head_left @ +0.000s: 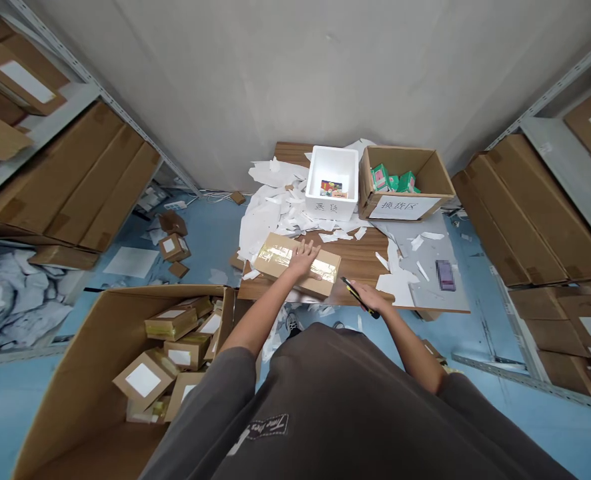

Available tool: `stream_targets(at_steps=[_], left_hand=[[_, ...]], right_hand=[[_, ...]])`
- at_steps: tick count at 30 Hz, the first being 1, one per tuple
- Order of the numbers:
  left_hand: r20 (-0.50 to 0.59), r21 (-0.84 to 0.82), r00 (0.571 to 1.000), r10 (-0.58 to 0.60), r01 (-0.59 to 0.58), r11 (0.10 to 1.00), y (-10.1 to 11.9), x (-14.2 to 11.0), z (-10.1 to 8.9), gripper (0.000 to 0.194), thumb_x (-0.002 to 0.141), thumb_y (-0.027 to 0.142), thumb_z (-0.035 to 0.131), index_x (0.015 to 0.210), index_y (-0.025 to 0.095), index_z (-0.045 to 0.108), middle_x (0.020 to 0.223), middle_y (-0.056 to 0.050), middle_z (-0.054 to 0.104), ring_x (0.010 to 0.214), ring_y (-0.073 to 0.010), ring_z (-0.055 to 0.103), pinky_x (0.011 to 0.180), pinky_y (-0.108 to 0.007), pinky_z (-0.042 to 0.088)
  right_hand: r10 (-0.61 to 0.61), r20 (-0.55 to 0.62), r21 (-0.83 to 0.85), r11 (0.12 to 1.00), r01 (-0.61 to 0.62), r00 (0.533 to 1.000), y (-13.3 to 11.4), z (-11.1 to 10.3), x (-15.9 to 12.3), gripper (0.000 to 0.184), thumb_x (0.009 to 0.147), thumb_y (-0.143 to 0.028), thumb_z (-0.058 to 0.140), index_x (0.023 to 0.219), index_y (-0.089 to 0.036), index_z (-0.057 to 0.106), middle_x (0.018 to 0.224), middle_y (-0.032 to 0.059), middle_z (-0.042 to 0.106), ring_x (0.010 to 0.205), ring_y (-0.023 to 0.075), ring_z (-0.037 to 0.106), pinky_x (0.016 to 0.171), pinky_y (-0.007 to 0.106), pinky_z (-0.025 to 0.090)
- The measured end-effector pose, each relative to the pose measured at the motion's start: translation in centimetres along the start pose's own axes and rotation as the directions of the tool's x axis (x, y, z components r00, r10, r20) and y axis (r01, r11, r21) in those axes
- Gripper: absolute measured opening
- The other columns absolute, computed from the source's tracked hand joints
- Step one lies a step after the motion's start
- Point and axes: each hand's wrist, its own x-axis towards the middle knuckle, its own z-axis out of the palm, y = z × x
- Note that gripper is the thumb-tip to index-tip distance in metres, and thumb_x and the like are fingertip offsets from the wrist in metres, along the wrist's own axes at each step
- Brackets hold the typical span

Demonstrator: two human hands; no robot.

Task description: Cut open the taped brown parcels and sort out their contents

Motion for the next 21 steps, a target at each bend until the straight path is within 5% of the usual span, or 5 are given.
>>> stream_targets(at_steps=[3, 7, 12, 17, 21], left_hand=[[0.043, 0.041, 0.998, -0.046, 0.045, 0.998, -0.2, 1.3, 0.4, 0.151, 0.059, 0.074, 0.094, 0.177, 0.028, 0.011, 0.184, -0.014, -0.002, 0.167, -0.0478, -0.010, 0.133, -0.068, 0.007], [0.022, 0.037, 1.000, -0.016, 0.015, 0.999, -0.5, 1.4, 0.3, 0.136, 0.069, 0.076, 0.087, 0.176, 0.027, 0.019, 0.182, -0.017, 0.015, 0.168, -0.0477, 0.000, 0.132, -0.069, 0.011], [-0.199, 0.068, 0.972, 0.128, -0.116, 0.991, -1.6, 0.0, 1.1, 0.091, 0.097, 0.073, 0.060, 0.171, 0.025, 0.039, 0.176, -0.016, 0.035, 0.167, -0.0431, 0.016, 0.134, -0.064, 0.014], [-0.302, 0.082, 0.939, 0.162, -0.143, 0.986, -1.8, -0.5, 2.2, 0.082, 0.100, 0.069, 0.057, 0.166, 0.021, 0.048, 0.173, -0.018, 0.041, 0.166, -0.0424, 0.022, 0.135, -0.061, 0.013], [-0.296, 0.034, 0.942, 0.158, -0.155, 0.987, -1.6, -0.6, 2.2, 0.083, 0.099, 0.070, 0.059, 0.166, 0.022, 0.047, 0.174, -0.017, 0.040, 0.168, -0.0406, 0.017, 0.136, -0.060, 0.010]], right_hand=[[-0.073, -0.097, -0.160, 0.986, 0.057, 0.993, -1.7, 0.1, 0.8, 0.065, 0.112, -0.060, 0.021, 0.095, -0.024, 0.072, 0.094, 0.0095, 0.080, 0.090, 0.0285, 0.074, 0.081, 0.034, 0.051], [-0.151, -0.139, -0.411, 0.908, 0.081, 0.979, -3.4, 0.6, 2.0, 0.049, 0.113, -0.054, 0.036, 0.117, -0.024, 0.075, 0.125, 0.0115, 0.078, 0.114, 0.0299, 0.072, 0.089, 0.032, 0.048], [-0.176, -0.132, -0.581, 0.811, 0.068, 0.976, -3.7, 0.6, 2.0, 0.048, 0.114, -0.058, 0.039, 0.132, -0.025, 0.069, 0.127, 0.0118, 0.076, 0.114, 0.0273, 0.072, 0.090, 0.030, 0.047], [-0.186, -0.120, -0.663, 0.746, 0.061, 0.975, -3.8, 1.1, 2.0, 0.049, 0.111, -0.062, 0.045, 0.139, -0.026, 0.062, 0.127, 0.0137, 0.075, 0.108, 0.0285, 0.074, 0.086, 0.032, 0.048], [-0.153, -0.179, -0.565, 0.825, 0.025, 0.972, -3.9, 1.4, 3.0, 0.046, 0.107, -0.065, 0.056, 0.132, -0.027, 0.063, 0.109, 0.0109, 0.080, 0.100, 0.0294, 0.076, 0.081, 0.031, 0.048]])
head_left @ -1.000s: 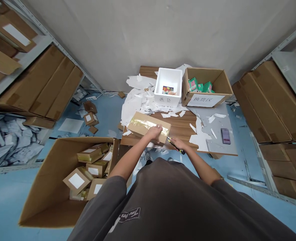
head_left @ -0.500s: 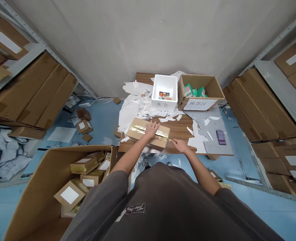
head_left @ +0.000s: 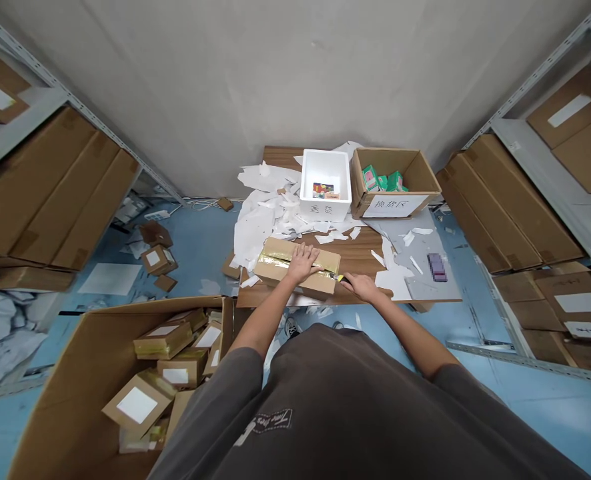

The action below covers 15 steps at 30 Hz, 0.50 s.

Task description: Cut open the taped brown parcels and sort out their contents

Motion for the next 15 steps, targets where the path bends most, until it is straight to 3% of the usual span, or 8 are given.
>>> stream_targets(at_steps=[3, 6, 9, 11, 13, 15], left_hand=[[0.009, -0.062, 1.000, -0.016, 0.016, 0.998, 0.0, -0.1, -0.3, 0.086, 0.095, 0.072, 0.063, 0.166, 0.026, 0.047, 0.175, -0.015, 0.038, 0.168, -0.0406, 0.014, 0.136, -0.060, 0.010], [0.032, -0.115, 0.999, -0.033, 0.037, 0.993, -0.1, -0.3, -0.6, 0.088, 0.092, 0.073, 0.067, 0.166, 0.030, 0.047, 0.175, -0.013, 0.038, 0.168, -0.0417, 0.014, 0.135, -0.061, 0.013], [0.050, -0.136, 0.998, -0.041, 0.047, 0.990, 0.1, -0.4, -0.8, 0.089, 0.091, 0.071, 0.069, 0.167, 0.029, 0.046, 0.176, -0.012, 0.037, 0.168, -0.0410, 0.014, 0.136, -0.060, 0.014], [0.038, -0.135, 0.998, -0.043, 0.048, 0.990, 0.4, -0.2, -0.9, 0.090, 0.091, 0.071, 0.068, 0.166, 0.026, 0.046, 0.176, -0.013, 0.036, 0.168, -0.0396, 0.015, 0.136, -0.057, 0.012], [0.031, -0.137, 0.999, -0.036, 0.040, 0.990, 0.5, 0.1, -1.3, 0.091, 0.091, 0.074, 0.066, 0.165, 0.024, 0.049, 0.177, -0.013, 0.035, 0.168, -0.0384, 0.014, 0.137, -0.054, 0.011], [0.070, -0.154, 0.998, -0.010, 0.021, 0.988, -0.1, 0.5, -2.0, 0.093, 0.089, 0.078, 0.064, 0.163, 0.024, 0.051, 0.177, -0.011, 0.034, 0.168, -0.0372, 0.016, 0.137, -0.052, 0.013]], right_hand=[[0.145, -0.066, 0.076, 0.987, -0.140, 0.987, 2.3, -1.0, 0.3, 0.044, 0.105, -0.064, 0.059, 0.127, -0.026, 0.064, 0.098, 0.0117, 0.081, 0.093, 0.0309, 0.076, 0.077, 0.032, 0.047], [0.302, -0.128, 0.097, 0.952, -0.291, 0.945, 6.9, -3.1, -0.9, 0.043, 0.106, -0.060, 0.057, 0.125, -0.021, 0.064, 0.097, 0.0175, 0.079, 0.093, 0.0340, 0.075, 0.078, 0.035, 0.046], [0.340, -0.157, 0.172, 0.934, -0.313, 0.927, 9.6, -3.3, -2.3, 0.036, 0.105, -0.055, 0.058, 0.120, -0.023, 0.066, 0.098, 0.0148, 0.079, 0.097, 0.0335, 0.074, 0.083, 0.035, 0.046], [0.305, -0.130, 0.325, 0.912, -0.250, 0.943, 8.3, -1.3, -2.3, 0.036, 0.105, -0.057, 0.053, 0.118, -0.025, 0.064, 0.103, 0.0110, 0.079, 0.098, 0.0305, 0.073, 0.084, 0.034, 0.047], [0.264, -0.147, 0.543, 0.827, -0.145, 0.953, 4.9, 1.7, -1.2, 0.045, 0.102, -0.066, 0.050, 0.116, -0.025, 0.062, 0.112, 0.0094, 0.077, 0.102, 0.0280, 0.071, 0.087, 0.034, 0.050], [0.251, -0.123, 0.672, 0.733, -0.105, 0.960, 0.8, 4.7, 0.4, 0.056, 0.090, -0.076, 0.060, 0.111, -0.024, 0.060, 0.113, 0.0087, 0.076, 0.102, 0.0279, 0.070, 0.088, 0.034, 0.052]])
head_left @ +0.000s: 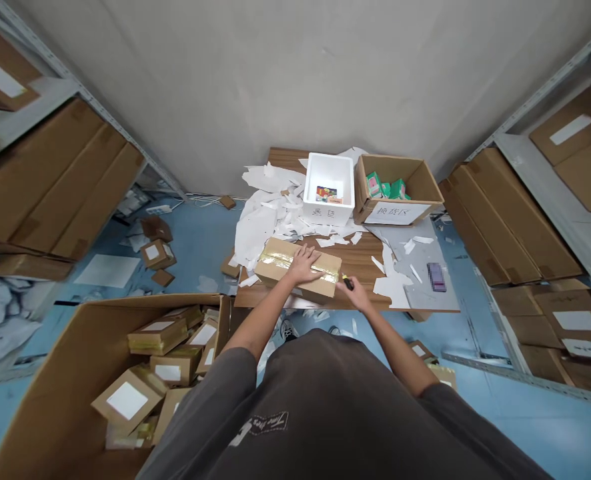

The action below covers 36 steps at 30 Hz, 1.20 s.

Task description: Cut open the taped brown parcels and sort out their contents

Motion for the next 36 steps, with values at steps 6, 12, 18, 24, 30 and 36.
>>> stream_targets(at_steps=[6, 12, 18, 24, 30, 36], left_hand=[[0.205, 0.084, 0.959, -0.195, 0.182, 0.980, -6.1, -0.3, -5.6, 0.106, 0.081, 0.077, 0.072, 0.170, 0.030, 0.037, 0.180, -0.011, 0.027, 0.167, -0.0414, 0.017, 0.133, -0.063, 0.013], [0.067, 0.107, 0.903, -0.425, 0.417, 0.902, -6.9, -5.1, -5.9, 0.100, 0.087, 0.067, 0.070, 0.170, 0.023, 0.034, 0.179, -0.016, 0.029, 0.166, -0.0401, 0.018, 0.133, -0.058, 0.019], [-0.115, 0.100, 0.708, -0.697, 0.707, 0.700, 1.8, -7.3, -0.8, 0.096, 0.097, 0.073, 0.050, 0.174, 0.020, 0.025, 0.175, -0.023, 0.033, 0.162, -0.0504, 0.024, 0.126, -0.070, 0.025], [-0.063, 0.038, 0.703, -0.708, 0.711, 0.702, 4.4, -7.1, 0.8, 0.105, 0.091, 0.086, 0.047, 0.169, 0.016, 0.036, 0.160, -0.030, 0.050, 0.151, -0.0527, 0.041, 0.118, -0.074, 0.033], [0.191, -0.277, 0.885, -0.424, 0.463, 0.842, -1.1, -8.3, -1.1, 0.114, 0.075, 0.067, 0.085, 0.168, 0.023, 0.036, 0.163, -0.018, 0.054, 0.149, -0.0391, 0.053, 0.119, -0.049, 0.046], [0.194, -0.576, 0.918, -0.347, 0.393, 0.717, -1.0, -9.2, 0.6, 0.102, 0.081, 0.058, 0.084, 0.166, 0.023, 0.038, 0.154, -0.010, 0.064, 0.136, -0.0294, 0.065, 0.112, -0.040, 0.055]], right_hand=[[0.183, -0.056, 0.114, 0.978, -0.176, 0.981, -1.6, 4.9, 2.4, 0.075, 0.064, -0.074, 0.086, 0.110, -0.022, 0.057, 0.117, 0.0124, 0.075, 0.103, 0.0298, 0.071, 0.087, 0.037, 0.055], [0.111, -0.015, -0.112, 0.987, -0.112, 0.994, -2.7, 0.5, 8.1, 0.076, 0.056, -0.055, 0.098, 0.114, -0.023, 0.062, 0.121, 0.0129, 0.077, 0.106, 0.0332, 0.072, 0.087, 0.040, 0.056], [0.139, -0.148, -0.314, 0.932, -0.180, 0.979, -8.5, -2.6, 15.4, 0.079, 0.067, -0.050, 0.098, 0.127, -0.016, 0.058, 0.132, 0.0264, 0.070, 0.117, 0.0371, 0.066, 0.090, 0.043, 0.050], [0.157, -0.240, -0.172, 0.964, -0.201, 0.958, -8.3, -4.3, 15.4, 0.072, 0.078, -0.059, 0.088, 0.126, -0.016, 0.055, 0.122, 0.0227, 0.073, 0.120, 0.0374, 0.064, 0.090, 0.040, 0.049], [0.180, -0.194, 0.044, 0.984, -0.174, 0.964, -2.1, 0.3, 6.6, 0.072, 0.068, -0.073, 0.085, 0.111, -0.023, 0.055, 0.118, 0.0153, 0.076, 0.105, 0.0342, 0.072, 0.083, 0.038, 0.054], [0.172, -0.119, 0.041, 0.985, -0.168, 0.978, -1.2, 4.0, 5.4, 0.066, 0.069, -0.067, 0.084, 0.111, -0.026, 0.053, 0.117, 0.0141, 0.077, 0.106, 0.0342, 0.074, 0.081, 0.038, 0.057]])
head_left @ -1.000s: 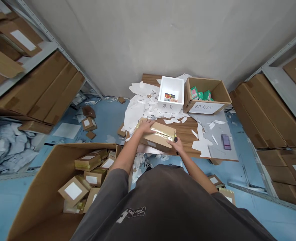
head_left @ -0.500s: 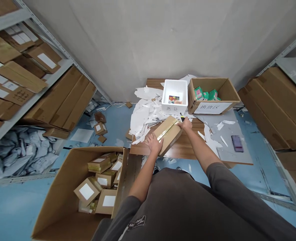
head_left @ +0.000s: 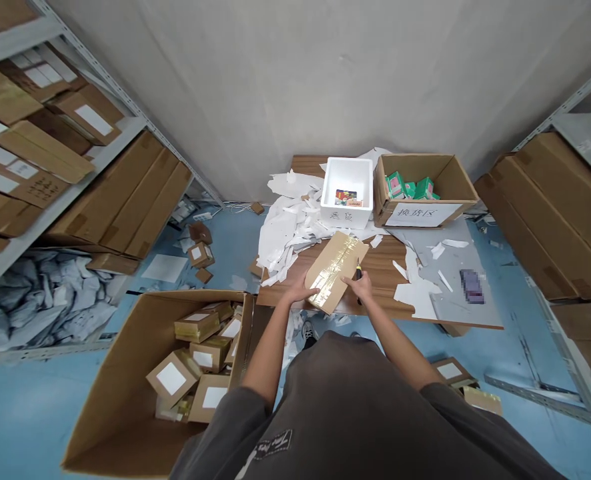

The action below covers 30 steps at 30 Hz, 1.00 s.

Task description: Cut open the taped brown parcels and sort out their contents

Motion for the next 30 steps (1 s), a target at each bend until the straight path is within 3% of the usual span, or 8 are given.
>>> stream_targets(at_steps=[4, 8, 13, 16, 18, 21, 24, 30], left_hand=[[-0.147, 0.014, 0.983, -0.113, 0.116, 0.993, 0.5, -1.8, 4.3, 0.095, 0.089, 0.060, 0.076, 0.167, 0.026, 0.033, 0.156, -0.012, 0.063, 0.138, -0.0323, 0.065, 0.110, -0.043, 0.055], [-0.360, 0.041, 0.882, -0.305, 0.342, 0.939, 3.2, -2.7, 11.4, 0.091, 0.103, 0.061, 0.052, 0.172, 0.015, 0.015, 0.161, -0.025, 0.055, 0.141, -0.0371, 0.063, 0.111, -0.046, 0.053], [-0.221, 0.158, 0.934, -0.280, 0.318, 0.935, 8.2, -1.9, 16.7, 0.091, 0.105, 0.051, 0.048, 0.175, 0.012, 0.004, 0.158, -0.026, 0.057, 0.133, -0.0369, 0.068, 0.107, -0.043, 0.054], [-0.251, 0.289, 0.953, -0.168, 0.239, 0.927, 10.1, -1.2, 14.8, 0.104, 0.098, 0.057, 0.063, 0.175, 0.015, 0.007, 0.159, -0.025, 0.056, 0.142, -0.0397, 0.061, 0.109, -0.045, 0.053], [-0.316, 0.461, 0.949, 0.009, 0.146, 0.875, 10.5, -0.5, 12.3, 0.119, 0.084, 0.062, 0.079, 0.174, 0.021, 0.013, 0.175, -0.024, 0.033, 0.158, -0.0451, 0.039, 0.120, -0.052, 0.044], [0.022, 0.702, 0.973, 0.231, -0.180, 0.689, 10.4, 1.3, 8.4, 0.117, 0.071, 0.051, 0.093, 0.168, 0.029, 0.033, 0.180, -0.016, 0.023, 0.166, -0.0461, 0.017, 0.128, -0.056, 0.032], [0.372, 0.748, 0.896, 0.244, -0.445, 0.493, 10.3, 3.5, 6.2, 0.112, 0.064, 0.037, 0.096, 0.162, 0.033, 0.043, 0.174, -0.012, 0.037, 0.162, -0.0449, 0.026, 0.127, -0.055, 0.031], [0.445, 0.801, 0.831, 0.334, -0.536, 0.266, 12.1, 6.3, 6.5, 0.082, 0.063, 0.025, 0.090, 0.141, 0.023, 0.062, 0.143, -0.019, 0.060, 0.132, -0.0400, 0.051, 0.112, -0.050, 0.040]], right_hand=[[-0.043, 0.042, 0.114, 0.993, 0.038, 0.998, -2.1, -0.7, 3.4, 0.071, 0.062, -0.058, 0.091, 0.111, -0.025, 0.053, 0.117, 0.0133, 0.077, 0.102, 0.0320, 0.073, 0.080, 0.038, 0.058], [-0.247, 0.159, 0.204, 0.956, 0.213, 0.956, -4.8, -1.9, 7.2, 0.075, 0.058, -0.056, 0.093, 0.113, -0.024, 0.055, 0.119, 0.0109, 0.076, 0.100, 0.0287, 0.071, 0.083, 0.038, 0.059], [-0.315, 0.213, 0.079, 0.949, 0.305, 0.925, -7.2, -5.1, 11.1, 0.070, 0.064, -0.053, 0.093, 0.117, -0.022, 0.061, 0.117, 0.0080, 0.077, 0.098, 0.0251, 0.068, 0.085, 0.035, 0.057], [-0.284, 0.191, -0.031, 0.955, 0.295, 0.940, -6.7, -7.1, 11.7, 0.064, 0.065, -0.048, 0.095, 0.114, -0.021, 0.064, 0.115, 0.0092, 0.077, 0.099, 0.0247, 0.067, 0.086, 0.034, 0.055], [-0.291, 0.168, -0.068, 0.950, 0.306, 0.942, -5.3, -8.0, 11.1, 0.062, 0.065, -0.048, 0.095, 0.112, -0.021, 0.064, 0.114, 0.0092, 0.077, 0.099, 0.0250, 0.067, 0.086, 0.033, 0.055], [-0.298, 0.155, -0.061, 0.949, 0.310, 0.942, -2.0, -8.6, 8.9, 0.060, 0.065, -0.055, 0.093, 0.106, -0.022, 0.063, 0.109, 0.0073, 0.076, 0.095, 0.0256, 0.067, 0.083, 0.035, 0.054], [-0.230, 0.145, -0.032, 0.971, 0.237, 0.962, 1.6, -8.8, 6.0, 0.061, 0.062, -0.062, 0.092, 0.097, -0.023, 0.061, 0.100, 0.0058, 0.075, 0.089, 0.0256, 0.067, 0.078, 0.035, 0.053], [-0.081, 0.060, 0.090, 0.993, 0.075, 0.995, 4.8, -8.7, 2.4, 0.058, 0.064, -0.065, 0.088, 0.091, -0.024, 0.057, 0.093, 0.0054, 0.073, 0.086, 0.0255, 0.067, 0.074, 0.032, 0.050]])
